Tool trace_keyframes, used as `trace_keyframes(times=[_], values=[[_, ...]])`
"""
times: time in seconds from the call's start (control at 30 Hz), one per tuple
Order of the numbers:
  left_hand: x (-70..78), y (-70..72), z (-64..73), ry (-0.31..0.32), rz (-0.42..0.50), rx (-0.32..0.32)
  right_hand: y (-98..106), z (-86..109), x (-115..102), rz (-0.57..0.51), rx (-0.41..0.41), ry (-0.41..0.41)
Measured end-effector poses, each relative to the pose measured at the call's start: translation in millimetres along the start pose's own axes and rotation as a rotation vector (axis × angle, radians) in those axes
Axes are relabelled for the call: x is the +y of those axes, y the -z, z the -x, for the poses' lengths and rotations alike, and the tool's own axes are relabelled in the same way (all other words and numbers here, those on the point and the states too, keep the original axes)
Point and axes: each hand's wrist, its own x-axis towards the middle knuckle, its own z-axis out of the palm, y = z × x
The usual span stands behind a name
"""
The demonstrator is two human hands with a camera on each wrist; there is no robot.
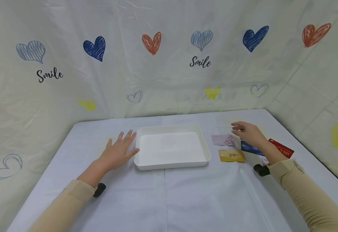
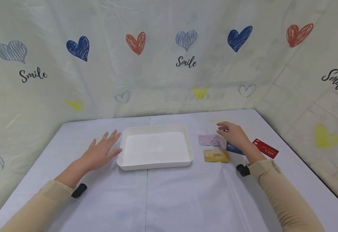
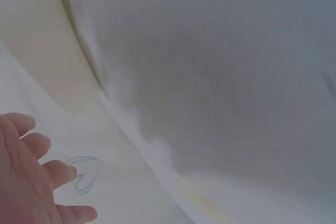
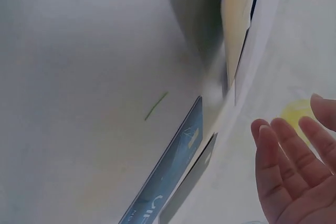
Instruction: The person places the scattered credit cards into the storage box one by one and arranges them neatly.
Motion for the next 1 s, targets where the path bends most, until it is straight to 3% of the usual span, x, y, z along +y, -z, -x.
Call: trace_keyframes(times=[0.2, 0.47, 0.77, 1.0], values=[[2.7, -3.1, 1.9, -0.015, -0.002, -0.030, 2, -0.8, 3, -0.066, -0.060, -0.043], [7.6, -7.6, 8.8, -0.032, -0.024, -0.055, 3, -7.3, 11, -0.112, -0.219, -0.146], [13.5, -10.5, 10.1, 0.018, -0.025, -0.063, 3, -10.9, 11, -0.101, -0.250, -0.163], [18.3, -9.5, 11.4, -0.001, -0.026, -0.111, 0, -15.7, 11, -0.104, -0.284, -0.183]])
